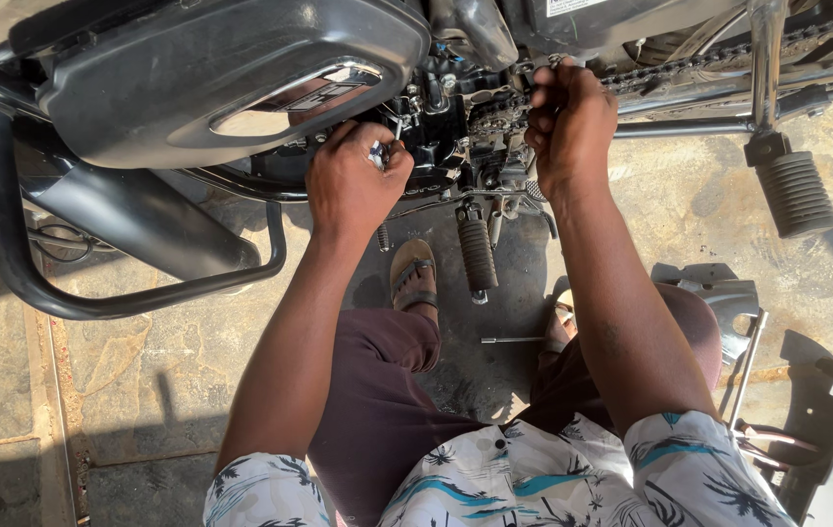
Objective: The person cleans a motorcycle chain using a cloth, removes a side panel, and uses a screwdriver to manipulate screws and components around the drive chain area.
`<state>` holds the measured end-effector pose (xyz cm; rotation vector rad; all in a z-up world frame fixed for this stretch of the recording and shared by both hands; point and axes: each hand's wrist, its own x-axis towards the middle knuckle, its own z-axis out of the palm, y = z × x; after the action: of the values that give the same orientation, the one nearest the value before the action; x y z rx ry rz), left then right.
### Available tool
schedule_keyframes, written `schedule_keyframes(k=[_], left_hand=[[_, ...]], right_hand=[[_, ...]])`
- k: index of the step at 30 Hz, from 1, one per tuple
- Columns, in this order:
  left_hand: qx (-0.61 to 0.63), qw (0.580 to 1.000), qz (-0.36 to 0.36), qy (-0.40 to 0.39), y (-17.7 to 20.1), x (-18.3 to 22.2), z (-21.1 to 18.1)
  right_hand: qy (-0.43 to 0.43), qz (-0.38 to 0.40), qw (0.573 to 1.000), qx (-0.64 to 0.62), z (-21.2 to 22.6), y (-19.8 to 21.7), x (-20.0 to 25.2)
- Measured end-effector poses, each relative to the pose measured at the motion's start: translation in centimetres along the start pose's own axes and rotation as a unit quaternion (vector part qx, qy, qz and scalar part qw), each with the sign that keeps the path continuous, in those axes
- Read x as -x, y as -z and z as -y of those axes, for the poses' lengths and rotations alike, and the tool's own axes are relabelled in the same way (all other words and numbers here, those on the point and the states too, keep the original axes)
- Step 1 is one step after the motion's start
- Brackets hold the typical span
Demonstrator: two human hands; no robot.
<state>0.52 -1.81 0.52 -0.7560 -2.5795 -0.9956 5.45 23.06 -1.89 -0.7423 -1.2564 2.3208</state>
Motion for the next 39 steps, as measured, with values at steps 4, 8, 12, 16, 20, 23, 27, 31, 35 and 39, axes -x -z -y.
schedule_keyframes(k=[4, 8, 12, 16, 20, 23, 27, 31, 35, 39], left_hand=[[-0.030, 0.999, -0.017, -0.009, 0.0, 0.0, -0.2], [-0.033, 0.999, -0.013, -0.006, 0.1, -0.2, -0.4], [-0.027, 1.000, -0.009, -0.010, 0.0, -0.1, -0.6], [-0.042, 0.998, -0.029, -0.027, 0.1, -0.2, -0.7], [-0.054, 0.998, -0.020, -0.027, 0.2, -0.4, -1.0], [-0.049, 0.998, -0.027, -0.028, 0.3, -0.2, -1.3], [-0.047, 0.998, -0.033, -0.021, 0.4, -0.1, -1.0], [-0.050, 0.998, -0.028, -0.019, 0.4, -0.1, -0.7], [-0.047, 0.998, -0.027, -0.024, 0.3, -0.1, -1.2], [-0.037, 0.999, -0.015, -0.013, 0.5, 0.0, -1.7]], right_hand=[[0.045, 0.017, 0.999, 0.015, -0.6, 0.2, -0.5], [0.033, 0.024, 0.999, 0.023, -0.1, 0.2, -0.8], [-0.052, 0.004, 0.996, -0.068, -0.4, 0.6, -0.6], [-0.070, -0.017, 0.972, -0.222, -0.9, 2.1, -1.3], [0.062, -0.087, 0.939, -0.327, 1.9, 3.9, -1.9], [0.173, -0.112, 0.909, -0.362, 5.0, 5.4, -1.5], [0.287, -0.086, 0.891, -0.342, 8.7, 7.6, -0.7], [0.421, 0.016, 0.896, -0.141, 9.5, 8.4, 0.8], [0.426, 0.089, 0.894, -0.109, 9.0, 6.1, 2.9], [0.294, 0.094, 0.945, -0.105, 9.5, 4.2, 4.1]])
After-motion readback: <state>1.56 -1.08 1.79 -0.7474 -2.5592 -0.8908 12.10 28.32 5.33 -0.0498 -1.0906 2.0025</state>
